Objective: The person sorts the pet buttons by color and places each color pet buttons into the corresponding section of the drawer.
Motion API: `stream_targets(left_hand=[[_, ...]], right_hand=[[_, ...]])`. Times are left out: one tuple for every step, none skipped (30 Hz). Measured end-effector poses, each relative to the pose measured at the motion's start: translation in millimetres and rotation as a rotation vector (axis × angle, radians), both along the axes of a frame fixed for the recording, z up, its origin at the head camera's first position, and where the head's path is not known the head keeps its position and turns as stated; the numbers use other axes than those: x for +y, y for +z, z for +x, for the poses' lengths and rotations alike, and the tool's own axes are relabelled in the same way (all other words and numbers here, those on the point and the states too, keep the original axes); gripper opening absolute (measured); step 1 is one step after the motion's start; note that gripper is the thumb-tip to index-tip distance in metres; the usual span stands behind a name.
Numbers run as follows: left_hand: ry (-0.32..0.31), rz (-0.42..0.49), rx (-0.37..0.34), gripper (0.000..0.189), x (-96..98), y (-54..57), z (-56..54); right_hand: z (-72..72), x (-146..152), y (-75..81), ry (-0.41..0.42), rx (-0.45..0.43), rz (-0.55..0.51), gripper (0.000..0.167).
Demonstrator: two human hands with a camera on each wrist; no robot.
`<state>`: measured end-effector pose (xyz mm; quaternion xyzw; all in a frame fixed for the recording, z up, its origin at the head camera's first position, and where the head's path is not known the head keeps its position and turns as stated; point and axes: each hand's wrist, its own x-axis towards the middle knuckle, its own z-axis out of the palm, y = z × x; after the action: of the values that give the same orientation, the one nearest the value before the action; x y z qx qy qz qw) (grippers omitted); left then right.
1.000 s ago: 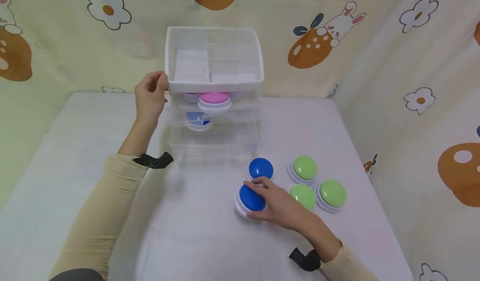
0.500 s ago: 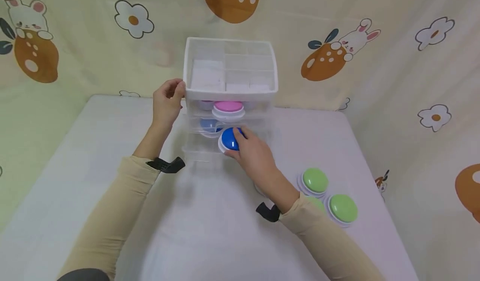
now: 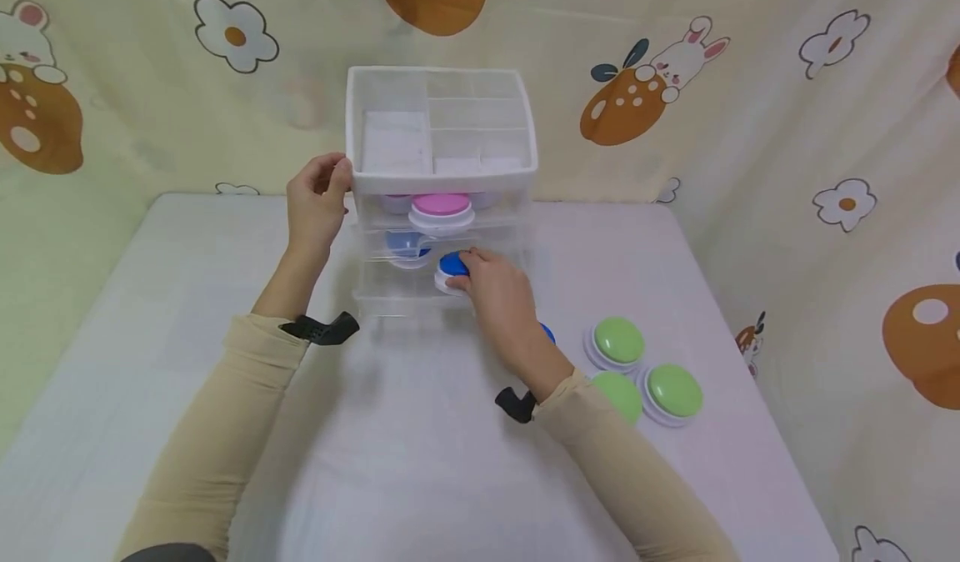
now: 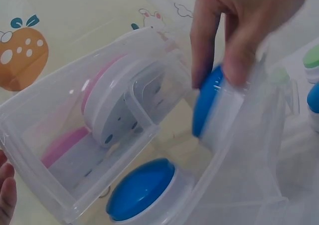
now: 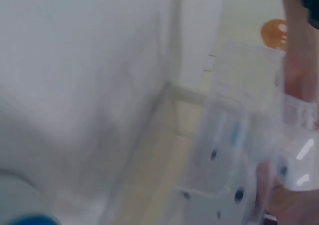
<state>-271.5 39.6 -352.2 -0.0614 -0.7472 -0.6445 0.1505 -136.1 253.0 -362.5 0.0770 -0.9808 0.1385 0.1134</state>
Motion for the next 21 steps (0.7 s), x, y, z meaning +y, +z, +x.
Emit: stream_targets(left_hand=[[-0.001, 0.001, -0.007, 0.035, -0.5, -0.5, 0.3], [-0.006, 0.001, -0.012, 0.035, -0.9, -1.4, -0.4], [-0.009, 0.0, -0.013, 0.036, -1.5, -1.8, -0.7], [-0.009, -0.001, -0.012, 0.036, -2.3, -2.0, -1.4], [-0.007, 0.001, -0.009, 0.037, -3.1, -2.1, -2.3], [-0.003, 0.0, -0.003, 0.037, -4.4, -2.1, -2.8], [-0.001, 0.0, 0.002, 0.038, -3.9, -1.6, -3.0], [0.004, 0.0, 0.006, 0.038, -3.5, -1.2, -3.1], [0.009, -0.001, 0.009, 0.038, -3.3, -0.9, -2.9], [0.011, 0.0, 0.008, 0.038, -3.0, -0.9, -2.9], [0.009, 0.001, 0.006, 0.038, -2.6, -1.1, -2.9], [0.005, 0.0, 0.004, 0.038, -2.1, -1.4, -3.1], [0.002, -0.001, 0.0, 0.039, -1.2, -1.4, -3.4], [0.0, -0.003, -0.003, 0.039, -0.7, -1.7, -3.7], [-0.001, -0.004, -0.004, 0.038, -0.2, -1.9, -4.0], [0.0, -0.001, -0.005, 0.038, 0.3, -2.1, -4.3], [0.003, 0.001, -0.006, 0.038, 0.6, -2.1, -4.5], [0.007, 0.004, -0.009, 0.037, 0.7, -2.1, -4.5], [0.013, 0.006, -0.013, 0.036, 1.0, -2.1, -4.2], [0.014, 0.011, -0.017, 0.035, 1.0, -2.5, -4.0], [0.012, 0.015, -0.024, 0.035, 1.4, -2.6, -3.7]], right_hand=[[-2.9, 0, -2.3, -0.008, -0.002, -0.001, 0.048], [-5.4, 0, -5.0, -0.016, -0.001, -0.003, 0.048], [-7.7, 0, -7.3, -0.02, 0.001, -0.002, 0.047], [-10.0, 0, -9.4, -0.024, 0.008, 0.002, 0.046], [-12.3, 0, -11.1, -0.027, 0.024, -0.003, 0.045], [-14.9, 0, -11.9, -0.025, 0.043, -0.006, 0.044], [-16.1, 1, -12.1, -0.023, 0.061, -0.007, 0.044], [-17.7, 3, -12.6, -0.011, 0.081, -0.006, 0.043], [-19.1, 4, -12.6, 0.003, 0.094, -0.001, 0.042], [-20.3, 6, -12.8, 0.019, 0.099, 0.006, 0.04], [-21.2, 7, -12.9, 0.035, 0.096, 0.017, 0.038], [-21.9, 9, -12.8, 0.054, 0.084, 0.042, 0.032], [-22.2, 11, -12.2, 0.072, 0.066, 0.079, 0.028], [-22.7, 12, -11.7, 0.091, 0.047, 0.119, 0.025], [-23.3, 13, -10.7, 0.111, 0.032, 0.158, 0.025], [-24.4, 14, -9.8, 0.13, 0.021, 0.198, 0.026], [-25.4, 14, -8.5, 0.147, 0.016, 0.236, 0.027], [-26.4, 13, -7.4, 0.16, 0.017, 0.268, 0.028], [-27.0, 13, -6.5, 0.172, 0.024, 0.288, 0.027], [-27.2, 12, -6.2, 0.18, 0.031, 0.287, 0.025], [-26.0, 12, -6.1, 0.18, 0.04, 0.273, 0.023]])
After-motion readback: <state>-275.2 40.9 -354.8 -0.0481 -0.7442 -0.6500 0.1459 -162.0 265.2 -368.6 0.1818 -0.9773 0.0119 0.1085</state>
